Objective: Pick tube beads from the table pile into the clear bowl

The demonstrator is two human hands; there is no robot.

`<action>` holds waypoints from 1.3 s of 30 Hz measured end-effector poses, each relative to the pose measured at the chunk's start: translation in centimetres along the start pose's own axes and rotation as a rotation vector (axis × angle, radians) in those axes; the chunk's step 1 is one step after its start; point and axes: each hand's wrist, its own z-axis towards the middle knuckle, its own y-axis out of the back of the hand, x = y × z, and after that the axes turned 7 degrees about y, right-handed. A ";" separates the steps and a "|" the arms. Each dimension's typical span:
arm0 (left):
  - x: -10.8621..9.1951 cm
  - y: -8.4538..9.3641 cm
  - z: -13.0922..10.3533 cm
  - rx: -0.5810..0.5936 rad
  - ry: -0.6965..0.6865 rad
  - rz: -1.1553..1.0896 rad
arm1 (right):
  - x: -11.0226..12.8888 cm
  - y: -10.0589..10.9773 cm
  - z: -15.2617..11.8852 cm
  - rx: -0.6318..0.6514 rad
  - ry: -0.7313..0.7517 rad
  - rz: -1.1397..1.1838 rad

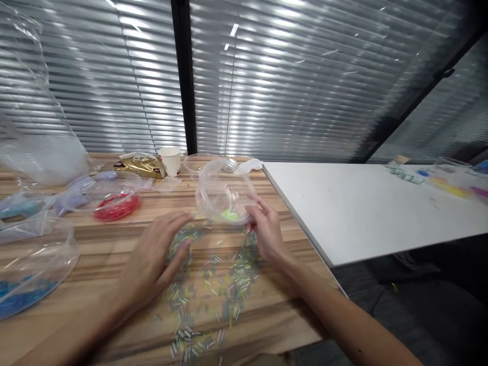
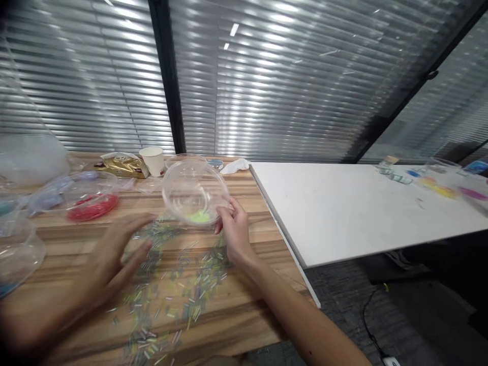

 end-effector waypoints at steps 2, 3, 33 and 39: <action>-0.4 -0.5 -0.5 0.160 -0.050 -0.038 | 0.0 0.1 0.2 -0.008 -0.022 0.046; -0.6 -0.6 -0.7 0.227 -0.098 -0.063 | -0.1 0.1 0.3 -0.012 -0.030 0.061; -2.0 -1.4 0.0 0.356 -0.707 0.063 | -0.2 0.5 2.4 -0.079 0.001 0.120; -0.5 -2.5 0.2 0.288 -0.526 0.197 | 0.0 0.3 1.9 -0.034 0.134 0.097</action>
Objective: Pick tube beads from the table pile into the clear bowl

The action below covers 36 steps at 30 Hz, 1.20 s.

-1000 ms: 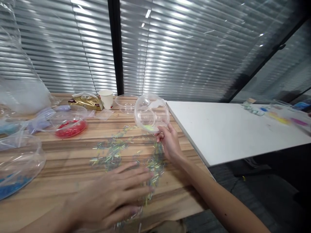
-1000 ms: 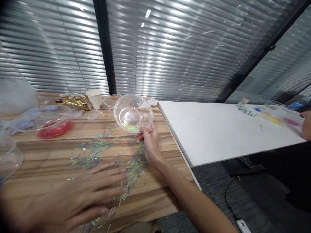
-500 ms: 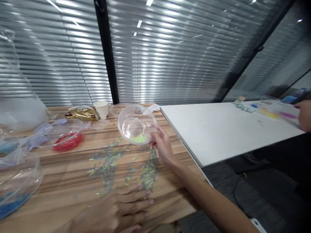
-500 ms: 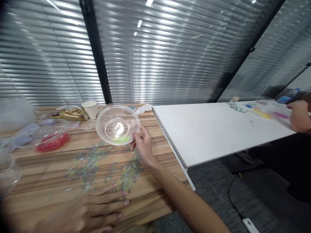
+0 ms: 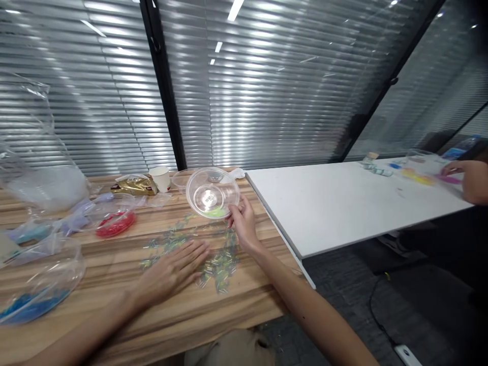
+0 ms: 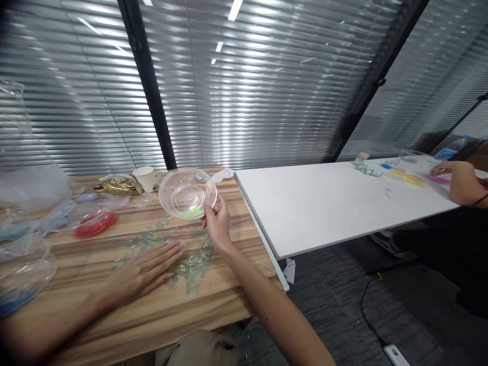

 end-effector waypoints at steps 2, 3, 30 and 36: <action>-0.2 -0.1 0.9 0.068 0.091 -0.025 | 0.3 -0.1 -0.2 0.016 0.024 -0.004; -0.4 -0.1 1.6 0.101 0.130 -0.044 | 0.4 -0.1 -0.2 0.020 0.029 -0.005; -5.6 -1.8 4.7 0.265 0.382 -0.212 | -1.2 0.8 0.1 0.109 0.231 -0.312; -5.6 -1.4 4.8 0.274 0.433 -0.161 | -1.0 0.8 0.2 0.106 0.223 -0.297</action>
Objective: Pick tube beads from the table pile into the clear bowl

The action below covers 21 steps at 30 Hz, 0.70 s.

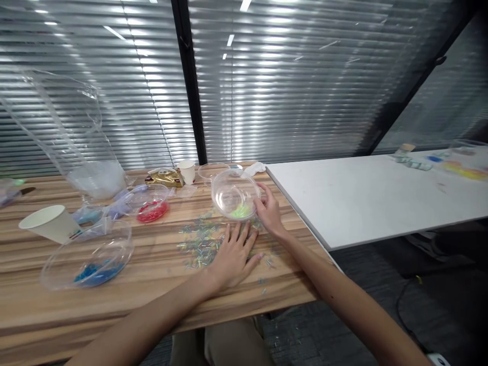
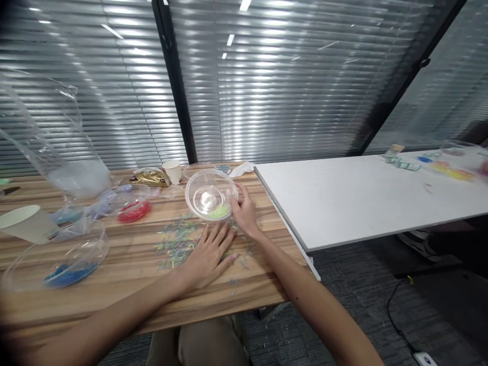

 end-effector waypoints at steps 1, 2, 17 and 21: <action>-0.1 0.1 0.0 -0.010 0.009 0.007 | 0.0 0.1 0.1 -0.003 -0.011 -0.008; -0.2 0.1 -0.1 -0.024 0.028 0.014 | -0.1 0.1 0.1 -0.011 -0.030 -0.011; 0.0 -0.3 -0.4 -0.036 0.139 -0.020 | 1.6 0.5 -0.1 -0.076 -0.254 0.065; -0.1 0.4 -0.5 0.030 0.078 -0.058 | 1.7 0.8 -0.2 -0.121 -0.257 0.062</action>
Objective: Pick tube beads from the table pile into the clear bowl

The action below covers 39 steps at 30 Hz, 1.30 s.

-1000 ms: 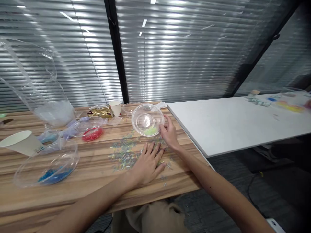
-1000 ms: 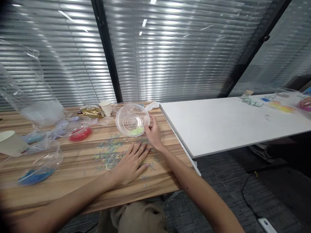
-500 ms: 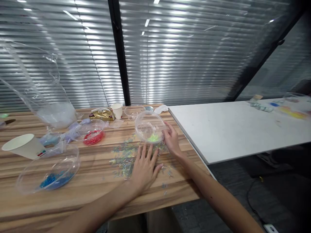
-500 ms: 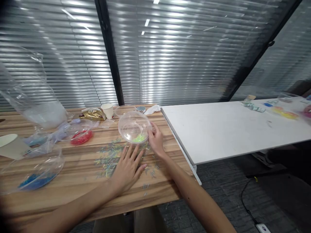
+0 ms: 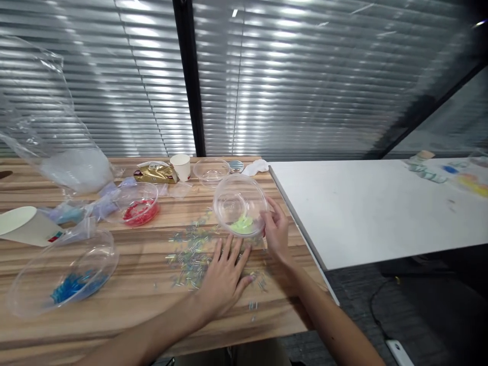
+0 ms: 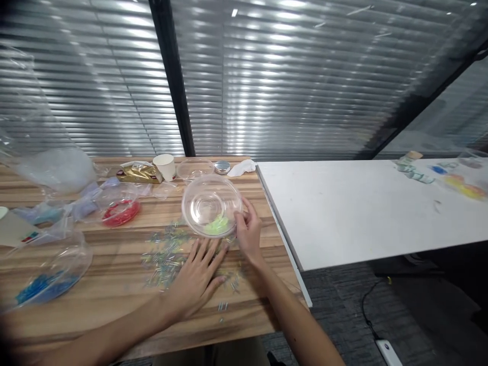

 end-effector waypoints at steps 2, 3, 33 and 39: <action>-0.1 0.2 -0.1 0.020 -0.032 -0.022 | 0.1 0.1 -0.1 -0.012 -0.001 0.009; -0.1 0.2 -0.1 0.026 -0.038 -0.031 | 0.1 0.1 -0.2 -0.014 -0.002 0.010; 9.1 4.6 1.0 0.130 -0.035 -0.307 | -0.3 0.5 1.3 -0.085 0.229 -0.272; 9.6 4.7 0.5 0.129 0.015 -0.243 | 0.1 0.4 1.1 -0.052 0.247 -0.286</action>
